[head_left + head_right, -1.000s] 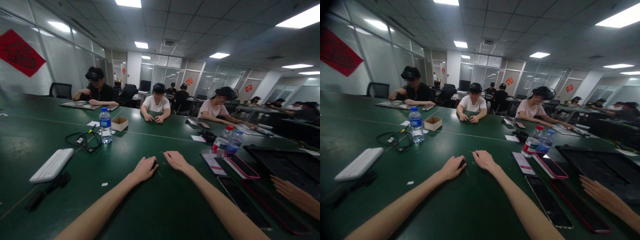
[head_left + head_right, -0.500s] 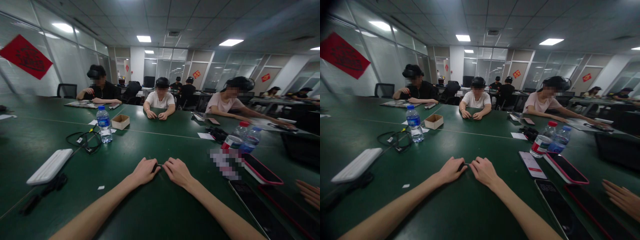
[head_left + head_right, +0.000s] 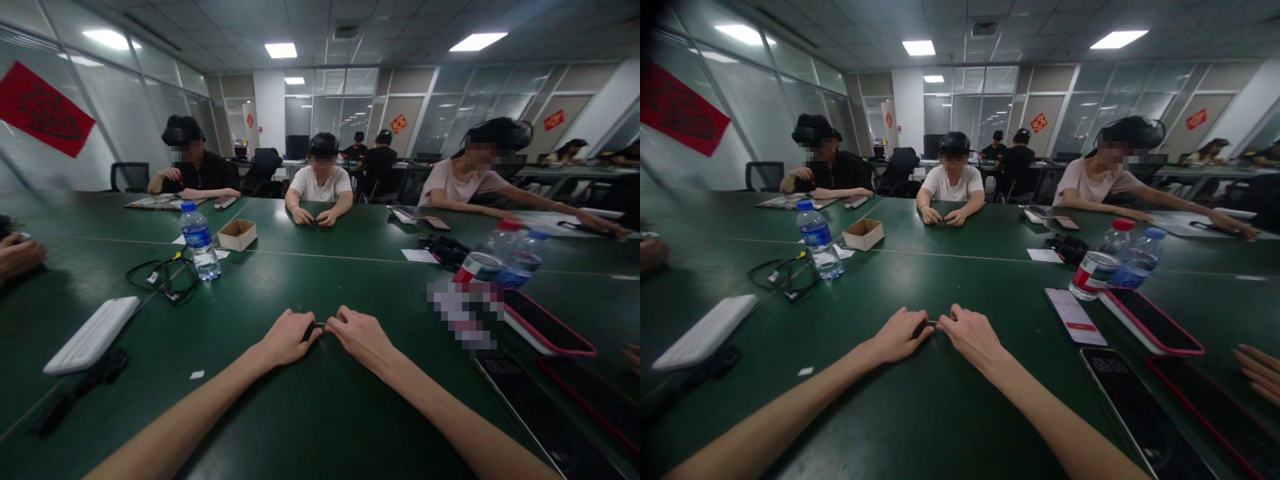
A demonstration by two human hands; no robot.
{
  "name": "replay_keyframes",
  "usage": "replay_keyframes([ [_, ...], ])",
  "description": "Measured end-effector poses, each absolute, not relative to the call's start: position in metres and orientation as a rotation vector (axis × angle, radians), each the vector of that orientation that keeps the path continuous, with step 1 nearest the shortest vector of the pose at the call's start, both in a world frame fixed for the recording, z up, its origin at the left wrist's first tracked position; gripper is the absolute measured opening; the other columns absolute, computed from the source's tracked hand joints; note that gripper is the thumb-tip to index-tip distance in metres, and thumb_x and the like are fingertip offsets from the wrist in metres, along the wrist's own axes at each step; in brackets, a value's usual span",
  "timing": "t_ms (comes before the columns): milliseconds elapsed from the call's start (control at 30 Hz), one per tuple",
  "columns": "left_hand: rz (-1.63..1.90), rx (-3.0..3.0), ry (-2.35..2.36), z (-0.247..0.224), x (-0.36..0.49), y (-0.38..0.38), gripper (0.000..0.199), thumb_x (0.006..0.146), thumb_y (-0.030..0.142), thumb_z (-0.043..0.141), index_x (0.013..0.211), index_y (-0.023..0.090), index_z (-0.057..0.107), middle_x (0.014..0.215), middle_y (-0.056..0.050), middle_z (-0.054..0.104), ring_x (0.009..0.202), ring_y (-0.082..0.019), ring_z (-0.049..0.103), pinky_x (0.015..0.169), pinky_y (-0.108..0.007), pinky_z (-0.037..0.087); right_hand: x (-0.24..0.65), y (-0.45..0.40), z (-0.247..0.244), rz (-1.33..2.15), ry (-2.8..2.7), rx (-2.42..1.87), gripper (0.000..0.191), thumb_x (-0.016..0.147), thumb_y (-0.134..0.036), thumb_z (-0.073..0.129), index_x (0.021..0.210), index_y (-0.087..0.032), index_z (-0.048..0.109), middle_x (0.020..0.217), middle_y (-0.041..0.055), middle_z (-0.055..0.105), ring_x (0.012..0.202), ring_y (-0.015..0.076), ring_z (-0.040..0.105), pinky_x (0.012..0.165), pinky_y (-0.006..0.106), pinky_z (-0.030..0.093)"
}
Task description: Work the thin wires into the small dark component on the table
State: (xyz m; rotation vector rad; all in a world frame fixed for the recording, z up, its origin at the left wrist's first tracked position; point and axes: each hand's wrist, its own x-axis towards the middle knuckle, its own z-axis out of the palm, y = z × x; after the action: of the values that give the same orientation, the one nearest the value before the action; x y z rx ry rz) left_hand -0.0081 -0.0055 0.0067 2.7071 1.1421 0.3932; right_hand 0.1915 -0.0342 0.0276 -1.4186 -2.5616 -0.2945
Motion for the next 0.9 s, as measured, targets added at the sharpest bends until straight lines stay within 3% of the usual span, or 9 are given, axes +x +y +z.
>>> replay_keyframes([
  [133,0.4,2.705,1.101,0.0072,-0.009,-0.0049,0.029,0.095,0.042,0.03,0.094,0.019,0.047,0.088,-0.005,0.062,0.081,-0.02,0.058,0.075,-0.033,0.036,0.1937,-0.0365,0.0307,-0.306,-2.555,-1.433,0.039,0.095,-0.044,0.026,0.095,-0.022,0.059,0.091,0.0058,0.055,0.06,0.0086,0.045,0.054,0.024,0.028],
  [500,0.475,2.589,1.077,0.012,-0.0105,-0.0053,0.033,0.093,0.048,0.034,0.103,0.02,0.047,0.096,-0.004,0.062,0.085,-0.019,0.057,0.079,-0.033,0.036,0.1899,-0.0386,0.029,-0.249,-2.488,-1.433,0.036,0.094,-0.032,0.028,0.09,-0.015,0.06,0.085,0.0083,0.057,0.076,0.0161,0.046,0.071,0.03,0.03],
  [700,0.469,2.626,1.096,0.0107,-0.0104,-0.0048,0.034,0.093,0.048,0.032,0.091,0.019,0.049,0.087,-0.003,0.063,0.079,-0.018,0.058,0.075,-0.033,0.036,0.1926,-0.0362,0.0277,-0.223,-2.523,-1.4,0.032,0.092,-0.026,0.03,0.092,-0.014,0.06,0.088,0.0093,0.057,0.079,0.0173,0.046,0.071,0.03,0.031],
  [900,0.475,2.666,1.099,0.0092,-0.0109,-0.0031,0.032,0.093,0.046,0.034,0.084,0.018,0.049,0.08,-0.002,0.062,0.073,-0.017,0.057,0.072,-0.031,0.037,0.1947,-0.0337,0.0247,-0.272,-2.59,-1.273,0.026,0.091,-0.022,0.037,0.106,-0.017,0.057,0.094,0.0081,0.057,0.084,0.017,0.048,0.074,0.03,0.033],
])
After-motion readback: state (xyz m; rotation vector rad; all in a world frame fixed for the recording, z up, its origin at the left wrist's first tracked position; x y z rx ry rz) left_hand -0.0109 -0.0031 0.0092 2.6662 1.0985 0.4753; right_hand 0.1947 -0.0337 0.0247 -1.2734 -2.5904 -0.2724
